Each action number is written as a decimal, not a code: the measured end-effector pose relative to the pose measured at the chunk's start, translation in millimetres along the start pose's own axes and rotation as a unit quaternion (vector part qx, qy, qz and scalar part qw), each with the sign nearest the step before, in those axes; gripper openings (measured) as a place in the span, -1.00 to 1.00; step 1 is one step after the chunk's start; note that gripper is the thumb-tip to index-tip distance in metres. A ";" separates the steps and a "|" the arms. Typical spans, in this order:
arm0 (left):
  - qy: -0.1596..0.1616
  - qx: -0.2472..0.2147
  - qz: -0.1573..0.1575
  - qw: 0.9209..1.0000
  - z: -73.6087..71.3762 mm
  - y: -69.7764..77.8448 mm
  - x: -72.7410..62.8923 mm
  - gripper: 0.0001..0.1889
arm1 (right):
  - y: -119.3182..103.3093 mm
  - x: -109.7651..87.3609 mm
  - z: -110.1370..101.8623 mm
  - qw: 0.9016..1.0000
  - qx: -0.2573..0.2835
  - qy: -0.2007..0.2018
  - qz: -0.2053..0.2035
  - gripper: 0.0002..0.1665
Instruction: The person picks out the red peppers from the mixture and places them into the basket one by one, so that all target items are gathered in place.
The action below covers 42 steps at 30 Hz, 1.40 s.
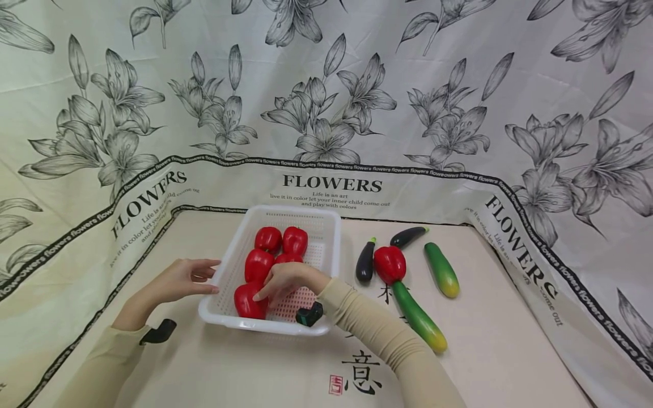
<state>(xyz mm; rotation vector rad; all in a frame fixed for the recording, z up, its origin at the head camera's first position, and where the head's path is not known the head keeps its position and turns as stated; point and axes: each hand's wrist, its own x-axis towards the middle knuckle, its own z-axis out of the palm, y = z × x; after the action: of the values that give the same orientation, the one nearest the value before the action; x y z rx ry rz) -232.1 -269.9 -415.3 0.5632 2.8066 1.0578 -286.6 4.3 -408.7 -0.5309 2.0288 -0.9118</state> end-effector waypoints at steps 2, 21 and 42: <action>0.001 0.001 -0.001 1.000 0.3 -1.2 -0.2 -0.27 | 0.2 0.0 0.4 1.000 0.012 0.001 0.004 -0.50; 0.000 0.000 -0.007 1.000 1.0 -1.5 0.2 -0.27 | 2.9 6.2 -2.9 0.999 0.016 -0.027 -0.001 -0.58; 0.003 0.006 -0.002 1.000 0.0 -0.6 -0.7 -0.25 | 0.3 -36.4 -44.2 0.996 0.087 -0.020 -0.003 -0.50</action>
<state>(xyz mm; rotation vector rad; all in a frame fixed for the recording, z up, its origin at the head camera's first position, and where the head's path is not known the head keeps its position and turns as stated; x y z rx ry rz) -231.6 -270.6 -415.7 0.5577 2.8192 1.0449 -302.4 45.9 -372.8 -0.4556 1.8914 -1.0617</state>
